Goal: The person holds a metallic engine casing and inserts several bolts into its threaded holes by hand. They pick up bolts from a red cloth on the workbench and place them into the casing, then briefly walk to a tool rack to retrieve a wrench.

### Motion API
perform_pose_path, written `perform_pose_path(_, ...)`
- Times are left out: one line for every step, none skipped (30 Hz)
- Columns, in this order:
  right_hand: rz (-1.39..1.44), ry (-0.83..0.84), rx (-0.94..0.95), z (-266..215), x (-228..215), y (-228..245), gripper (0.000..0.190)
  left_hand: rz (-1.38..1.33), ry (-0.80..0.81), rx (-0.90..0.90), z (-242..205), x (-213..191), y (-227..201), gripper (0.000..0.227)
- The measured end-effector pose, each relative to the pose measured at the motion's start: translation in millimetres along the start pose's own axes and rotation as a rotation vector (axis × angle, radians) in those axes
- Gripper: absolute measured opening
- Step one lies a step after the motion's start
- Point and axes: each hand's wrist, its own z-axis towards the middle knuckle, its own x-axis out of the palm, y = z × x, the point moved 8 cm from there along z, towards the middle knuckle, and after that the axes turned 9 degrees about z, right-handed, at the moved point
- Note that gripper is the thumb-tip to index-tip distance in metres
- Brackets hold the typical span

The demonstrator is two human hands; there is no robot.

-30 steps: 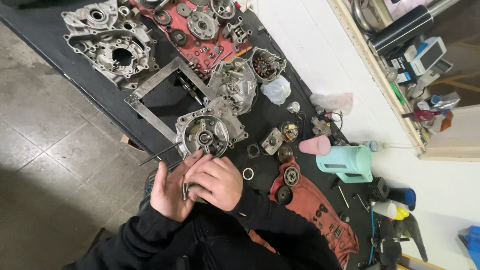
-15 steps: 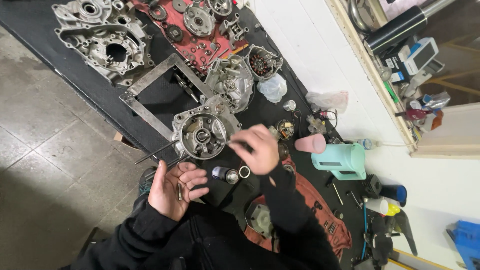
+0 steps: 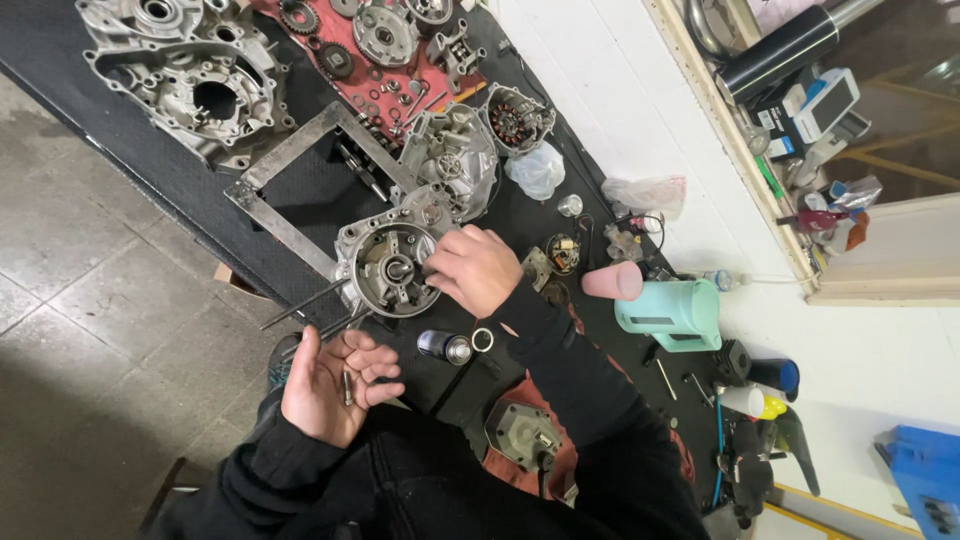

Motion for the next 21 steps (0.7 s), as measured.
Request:
perform_pose_path(-0.025,0.027,0.023,2,1,-1,0.022,-0.008,0.008,-0.007,0,1,1,0.068)
perform_pose_path(-0.024,0.028,0.026,4,1,0,0.022,-0.008,0.008,-0.01,0,0,2,0.068)
perform_pose_path(-0.055,0.059,0.032,5,4,0,0.022,-0.008,0.002,-0.019,0,0,2,0.068)
perform_pose_path(-0.086,0.09,0.038,7,6,0,0.023,-0.007,-0.004,-0.029,1,-1,3,0.067)
perform_pose_path(-0.087,0.088,0.041,8,5,1,0.023,-0.007,-0.002,-0.032,1,-1,3,0.067)
perform_pose_path(-0.105,0.106,0.032,9,7,2,0.023,-0.008,0.008,-0.026,2,-1,2,0.067)
perform_pose_path(-0.121,0.126,0.023,10,8,3,0.023,-0.009,0.016,-0.02,1,0,2,0.067)
perform_pose_path(-0.12,0.125,0.025,10,9,2,0.023,-0.008,0.015,-0.022,1,-1,2,0.067)
perform_pose_path(-0.124,0.133,0.019,10,10,2,0.023,-0.01,0.013,-0.026,1,-2,1,0.067)
perform_pose_path(-0.129,0.14,0.012,10,11,2,0.022,-0.011,0.01,-0.03,1,-3,1,0.067)
perform_pose_path(-0.129,0.139,0.012,9,12,1,0.022,-0.01,0.011,-0.03,1,-3,0,0.067)
perform_pose_path(-0.129,0.139,0.008,9,12,0,0.022,-0.008,0.007,-0.023,1,-3,-2,0.067)
perform_pose_path(-0.129,0.141,0.005,8,13,-1,0.022,-0.006,0.003,-0.017,1,-4,-3,0.067)
perform_pose_path(-0.13,0.141,0.005,7,13,-2,0.022,-0.006,0.003,-0.017,1,-4,-3,0.067)
perform_pose_path(-0.123,0.146,-0.005,5,14,-2,0.02,0.002,-0.002,-0.013,1,-5,-4,0.067)
perform_pose_path(-0.116,0.15,-0.015,4,15,-2,0.019,0.011,-0.007,-0.009,0,-6,-4,0.066)
perform_pose_path(-0.117,0.147,-0.014,4,15,-3,0.019,0.013,-0.005,-0.009,1,-6,-5,0.066)
perform_pose_path(-0.128,0.155,-0.031,4,15,-3,0.018,0.005,-0.005,-0.014,2,-5,-4,0.066)
perform_pose_path(-0.138,0.161,-0.042,3,16,-2,0.017,-0.002,-0.006,-0.025,2,-5,-3,0.066)
perform_pose_path(-0.138,0.158,-0.036,3,16,-2,0.017,0.001,-0.006,-0.03,2,-5,-3,0.066)
perform_pose_path(-0.154,0.165,-0.047,3,16,-2,0.017,0.006,-0.003,-0.026,2,-4,-4,0.066)
